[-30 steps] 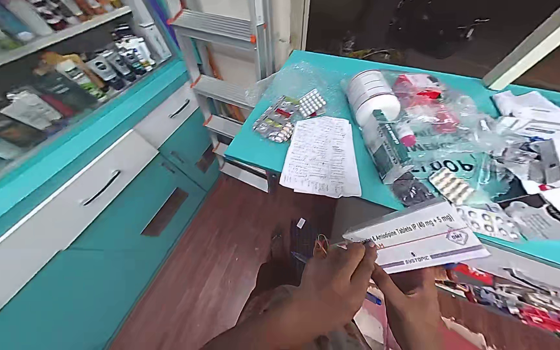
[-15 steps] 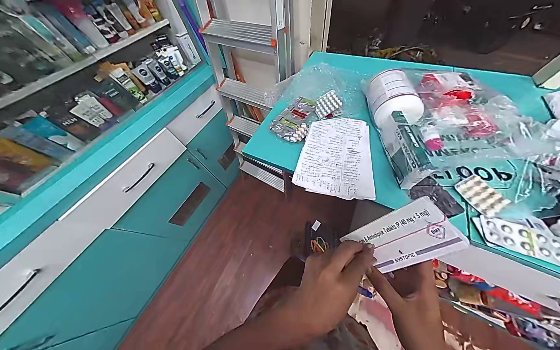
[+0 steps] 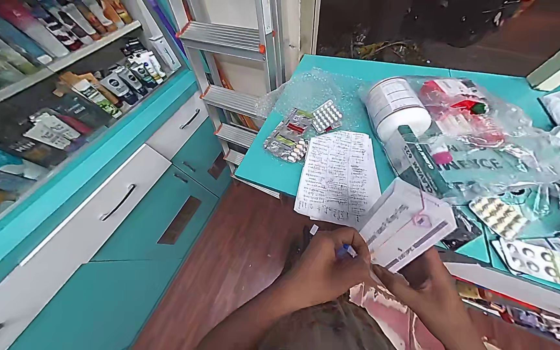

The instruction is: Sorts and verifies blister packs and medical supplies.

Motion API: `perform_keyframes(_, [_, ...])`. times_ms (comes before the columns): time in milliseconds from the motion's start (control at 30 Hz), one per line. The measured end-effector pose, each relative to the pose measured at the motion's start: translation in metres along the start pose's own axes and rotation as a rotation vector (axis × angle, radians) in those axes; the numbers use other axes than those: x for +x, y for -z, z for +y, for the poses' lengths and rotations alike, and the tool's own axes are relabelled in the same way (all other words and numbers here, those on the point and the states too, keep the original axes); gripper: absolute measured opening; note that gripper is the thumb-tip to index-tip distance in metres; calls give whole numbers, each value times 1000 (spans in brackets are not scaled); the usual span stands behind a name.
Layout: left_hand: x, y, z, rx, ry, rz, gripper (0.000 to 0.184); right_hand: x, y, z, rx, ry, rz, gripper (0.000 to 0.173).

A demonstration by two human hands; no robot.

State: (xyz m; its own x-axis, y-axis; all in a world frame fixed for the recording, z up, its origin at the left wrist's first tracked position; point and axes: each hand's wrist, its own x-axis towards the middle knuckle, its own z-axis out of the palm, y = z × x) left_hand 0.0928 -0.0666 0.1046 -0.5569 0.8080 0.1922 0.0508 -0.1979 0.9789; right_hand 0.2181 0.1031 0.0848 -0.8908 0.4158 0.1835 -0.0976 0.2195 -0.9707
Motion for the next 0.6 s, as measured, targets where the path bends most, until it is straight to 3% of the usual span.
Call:
perform_keyframes(100, [-3,14,10,-147,31,-245,16,2,15,14,-284,131,-128,65])
perform_keyframes(200, [-7,12,20,-174,-8,-328,25,-1,8,10,-525,179,-216,61])
perform_keyframes(400, [-25,23,21,-442,138,-232,37,-8,4,1,-627,118,-252,67])
perform_keyframes(533, [-38,32,13,-797,446,-158,38,-18,9,9,-604,143,-335,61])
perform_keyframes(600, [-44,34,9,-892,518,-143,37,-24,13,14,-540,128,-378,60])
